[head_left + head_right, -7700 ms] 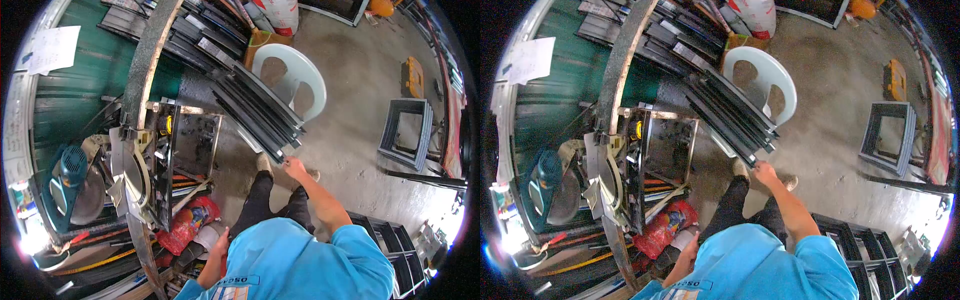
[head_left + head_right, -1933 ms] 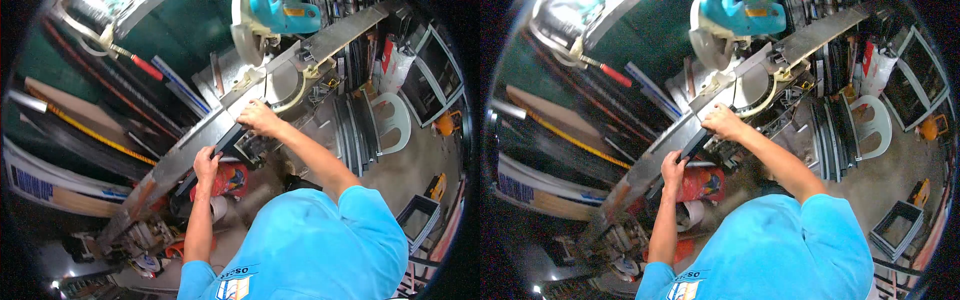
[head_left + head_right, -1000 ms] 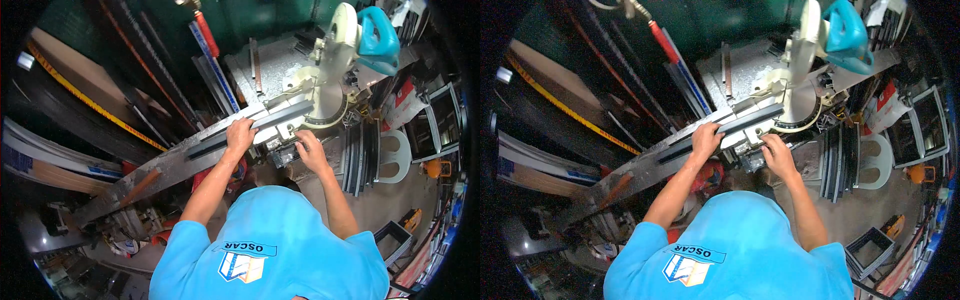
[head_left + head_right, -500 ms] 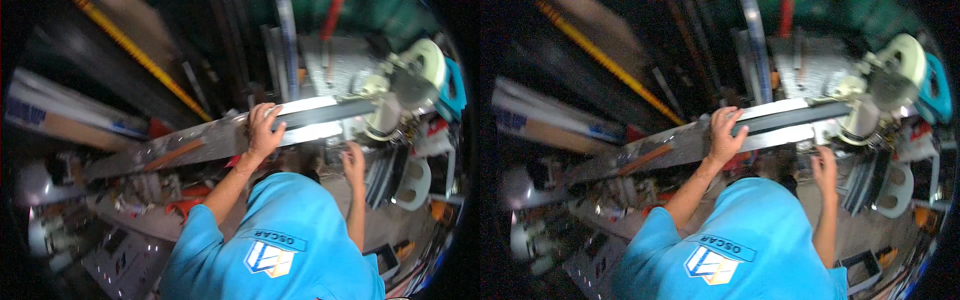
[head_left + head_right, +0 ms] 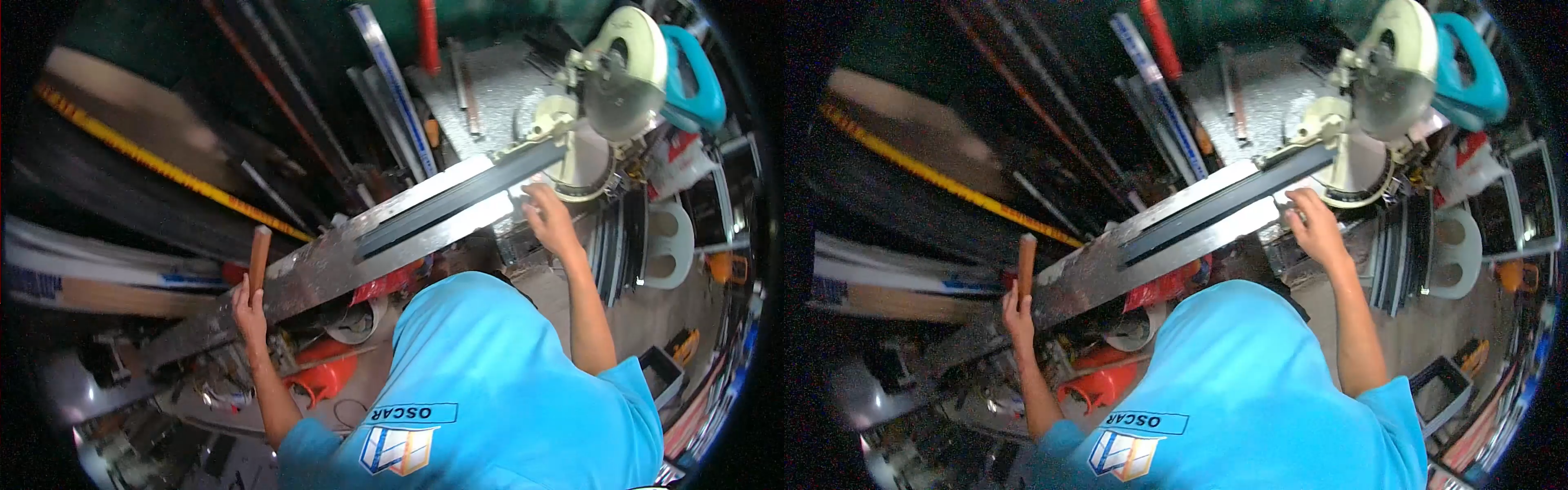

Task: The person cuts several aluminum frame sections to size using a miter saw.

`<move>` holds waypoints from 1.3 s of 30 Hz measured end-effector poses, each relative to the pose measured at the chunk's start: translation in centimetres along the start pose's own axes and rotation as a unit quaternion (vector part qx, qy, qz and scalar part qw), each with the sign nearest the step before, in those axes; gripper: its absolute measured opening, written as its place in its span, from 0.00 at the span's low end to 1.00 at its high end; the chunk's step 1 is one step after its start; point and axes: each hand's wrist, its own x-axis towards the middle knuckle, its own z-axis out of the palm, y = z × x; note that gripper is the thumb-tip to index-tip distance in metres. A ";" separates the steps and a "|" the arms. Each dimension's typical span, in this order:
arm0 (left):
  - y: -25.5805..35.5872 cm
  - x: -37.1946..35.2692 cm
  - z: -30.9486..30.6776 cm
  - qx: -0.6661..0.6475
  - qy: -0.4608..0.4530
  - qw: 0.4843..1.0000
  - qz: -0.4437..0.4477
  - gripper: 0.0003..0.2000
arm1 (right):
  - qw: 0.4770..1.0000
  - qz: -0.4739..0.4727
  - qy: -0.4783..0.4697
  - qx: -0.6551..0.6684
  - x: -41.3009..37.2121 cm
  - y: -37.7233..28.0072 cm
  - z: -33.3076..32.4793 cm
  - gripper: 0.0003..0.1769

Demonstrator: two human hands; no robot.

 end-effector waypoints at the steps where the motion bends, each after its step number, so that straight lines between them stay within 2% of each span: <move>1: 4.3 1.1 0.3 -0.036 -0.014 0.999 0.034 0.23 | 1.000 0.006 0.002 0.005 0.3 0.2 0.1 0.18; 2: 9.2 2.3 1.4 -0.074 -0.025 0.995 0.065 0.23 | 1.000 -0.009 0.014 -0.019 0.5 0.3 0.2 0.19; 4: 17.0 3.9 4.4 -0.112 -0.083 0.973 0.182 0.20 | 1.000 0.005 0.020 -0.009 0.7 0.7 0.4 0.20; 8: 29.7 4.7 14.7 -0.176 -0.174 0.914 0.322 0.15 | 0.999 0.003 0.035 -0.009 0.3 2.4 1.4 0.20; 12: 36.4 4.1 22.4 -0.160 -0.201 0.906 0.336 0.14 | 0.999 0.006 0.048 -0.005 -1.0 2.8 1.4 0.19; 16: 38.3 3.9 26.9 -0.133 -0.203 0.908 0.342 0.14 | 0.998 0.046 0.053 -0.003 -1.8 2.8 0.7 0.20; 18: 38.5 3.7 27.6 -0.092 -0.149 0.908 0.381 0.15 | 0.996 0.022 0.081 -0.035 -1.8 3.1 0.8 0.20; 20: 38.8 3.7 27.8 -0.087 -0.175 0.910 0.365 0.15 | 0.996 0.031 0.080 -0.034 -1.5 3.5 0.9 0.20; 22: 39.4 3.5 27.7 -0.103 -0.208 0.922 0.312 0.17 | 0.994 0.033 0.088 -0.053 -1.2 3.7 1.0 0.20; 25: 39.9 3.3 28.2 -0.076 -0.208 0.912 0.346 0.20 | 0.991 0.025 0.097 -0.092 -0.4 4.3 1.5 0.24; 27: 40.1 2.8 28.2 -0.032 -0.193 0.877 0.438 0.23 | 0.988 0.023 0.104 -0.111 0.1 4.7 1.8 0.26; 28: 40.0 2.9 28.5 -0.009 -0.218 0.871 0.441 0.27 | 0.984 0.031 0.125 -0.126 0.4 4.8 1.9 0.27; 30: 40.5 3.0 29.1 -0.020 -0.257 0.887 0.382 0.24 | 0.979 0.042 0.147 -0.137 1.0 4.9 1.8 0.28; 31: 41.0 2.9 29.1 -0.016 -0.258 0.886 0.385 0.24 | 0.980 0.050 0.136 -0.134 1.4 5.0 1.5 0.28; 33: 42.1 2.6 28.9 0.018 -0.248 0.912 0.326 0.21 | 0.984 0.060 0.134 -0.099 2.5 5.6 1.2 0.28; 37: 42.9 2.6 29.4 0.006 -0.206 0.912 0.355 0.19 | 0.987 0.071 0.130 -0.069 2.8 6.4 0.4 0.29; 39: 43.2 2.3 29.2 -0.034 -0.236 0.922 0.306 0.19 | 0.985 0.078 0.135 -0.076 2.1 6.9 0.7 0.30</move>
